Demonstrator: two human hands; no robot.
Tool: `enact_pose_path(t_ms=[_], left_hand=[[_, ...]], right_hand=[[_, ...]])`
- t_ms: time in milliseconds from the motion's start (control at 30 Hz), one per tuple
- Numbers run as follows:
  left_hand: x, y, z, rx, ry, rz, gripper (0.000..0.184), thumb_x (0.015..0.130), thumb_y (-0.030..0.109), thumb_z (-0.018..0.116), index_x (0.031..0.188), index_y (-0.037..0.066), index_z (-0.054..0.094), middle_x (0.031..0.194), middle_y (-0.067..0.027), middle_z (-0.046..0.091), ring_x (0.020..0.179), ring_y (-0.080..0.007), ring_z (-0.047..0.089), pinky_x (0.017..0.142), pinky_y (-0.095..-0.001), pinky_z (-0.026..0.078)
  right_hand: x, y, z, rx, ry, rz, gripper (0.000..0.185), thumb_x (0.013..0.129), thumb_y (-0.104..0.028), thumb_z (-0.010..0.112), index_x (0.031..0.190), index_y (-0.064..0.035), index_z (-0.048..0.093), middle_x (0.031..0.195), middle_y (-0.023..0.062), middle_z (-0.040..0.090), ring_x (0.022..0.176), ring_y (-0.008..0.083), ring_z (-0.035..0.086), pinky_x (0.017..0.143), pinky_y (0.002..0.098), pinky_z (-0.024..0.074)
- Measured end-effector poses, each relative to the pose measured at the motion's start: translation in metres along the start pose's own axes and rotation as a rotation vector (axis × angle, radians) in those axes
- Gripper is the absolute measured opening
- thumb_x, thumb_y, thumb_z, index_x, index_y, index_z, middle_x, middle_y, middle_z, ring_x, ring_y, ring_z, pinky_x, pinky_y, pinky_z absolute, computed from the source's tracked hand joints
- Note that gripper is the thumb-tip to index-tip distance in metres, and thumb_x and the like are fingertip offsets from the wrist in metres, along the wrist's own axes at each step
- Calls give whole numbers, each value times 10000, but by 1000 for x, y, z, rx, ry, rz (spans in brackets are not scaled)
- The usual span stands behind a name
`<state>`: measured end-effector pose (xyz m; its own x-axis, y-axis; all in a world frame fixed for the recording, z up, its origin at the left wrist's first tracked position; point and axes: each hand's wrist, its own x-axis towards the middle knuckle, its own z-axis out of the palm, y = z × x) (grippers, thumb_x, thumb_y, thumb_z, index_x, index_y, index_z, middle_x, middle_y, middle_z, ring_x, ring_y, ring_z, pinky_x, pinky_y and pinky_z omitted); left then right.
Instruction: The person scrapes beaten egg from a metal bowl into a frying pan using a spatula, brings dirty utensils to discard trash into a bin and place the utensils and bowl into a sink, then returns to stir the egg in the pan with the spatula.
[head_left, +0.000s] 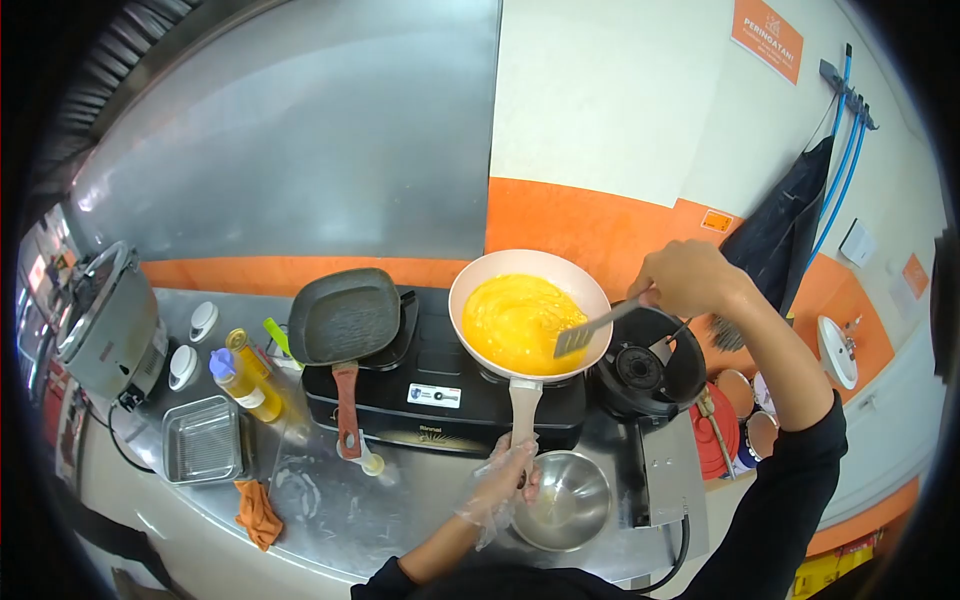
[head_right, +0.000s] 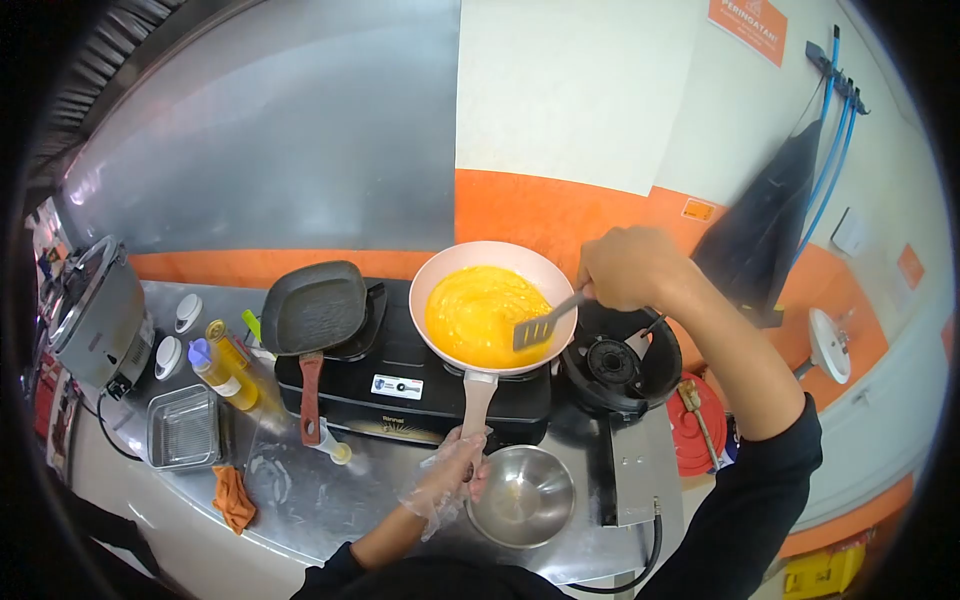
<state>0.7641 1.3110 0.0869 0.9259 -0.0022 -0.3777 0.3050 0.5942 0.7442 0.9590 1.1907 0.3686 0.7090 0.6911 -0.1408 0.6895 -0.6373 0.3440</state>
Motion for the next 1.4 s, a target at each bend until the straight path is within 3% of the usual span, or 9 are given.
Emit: enact_pose_path(t_ms=[233, 467, 533, 867, 1000, 1033, 1133, 1167, 1400], left_hand=[[-5, 6, 2, -2, -32, 29, 429, 952, 359, 521, 1268, 171, 299, 679, -61, 501, 449, -147, 465, 403, -301, 405], [-5, 3, -3, 17, -79, 12, 455, 971, 380, 488, 1282, 130, 269, 728, -39, 494, 516, -125, 474, 481, -282, 429], [-3, 0, -1, -58, -69, 22, 452, 957, 361, 517, 1290, 181, 270, 658, -55, 490, 454, -148, 462, 404, -294, 398], [3, -5, -2, -48, -22, 37, 486, 937, 396, 544, 1273, 180, 268, 643, -49, 481, 430, -142, 445, 379, -285, 400], [0, -12, -1, 63, 4, 157, 534, 917, 490, 547, 1224, 148, 276, 646, -6, 459, 475, -90, 460, 402, -226, 392], [-10, -3, 0, 85, -38, 153, 466, 937, 475, 522, 1138, 110, 315, 637, 3, 467, 496, -77, 459, 453, -218, 392], [9, -24, 0, -51, 59, 161, 692, 937, 465, 522, 1348, 9, 201, 570, -18, 448, 405, -93, 429, 367, -243, 373], [11, -24, -5, -35, -85, 203, 725, 941, 435, 522, 1382, -2, 148, 608, -35, 470, 402, -93, 433, 366, -239, 379], [1, -12, -3, -106, -74, 168, 586, 913, 401, 539, 1277, 33, 265, 629, -33, 479, 392, -97, 455, 354, -235, 404]], right_hand=[[-9, -25, 21, 210, -140, -49, 210, 842, -211, 624, 1025, -218, 726, 923, 58, 704, 859, 269, 662, 731, 386, 519], [12, -33, 56, 248, 4, -73, 197, 873, -197, 579, 1006, -151, 717, 864, 116, 689, 817, 289, 659, 714, 412, 510], [20, -34, 62, 275, 28, -32, 197, 879, -195, 569, 993, -126, 714, 851, 119, 686, 801, 288, 658, 701, 413, 506], [76, -41, 104, 297, 129, -6, 196, 883, -194, 550, 984, -140, 709, 859, 126, 679, 819, 292, 658, 709, 422, 510], [104, -33, 142, 108, 349, -127, 224, 879, -223, 533, 1023, -173, 697, 842, 152, 653, 803, 343, 634, 703, 460, 492], [107, -36, 142, 139, 321, -62, 221, 869, -202, 539, 1019, -167, 698, 834, 151, 651, 810, 344, 631, 711, 464, 488], [121, -33, 146, 219, 408, -139, 198, 823, -125, 574, 963, -108, 713, 855, 177, 651, 791, 372, 626, 703, 462, 489], [124, -33, 147, 271, 445, -137, 198, 808, -107, 589, 959, -93, 716, 855, 189, 650, 797, 375, 628, 709, 457, 488], [111, -25, 130, 417, 347, -152, 241, 782, -83, 631, 1007, -33, 704, 891, 221, 638, 834, 384, 624, 752, 427, 493]])
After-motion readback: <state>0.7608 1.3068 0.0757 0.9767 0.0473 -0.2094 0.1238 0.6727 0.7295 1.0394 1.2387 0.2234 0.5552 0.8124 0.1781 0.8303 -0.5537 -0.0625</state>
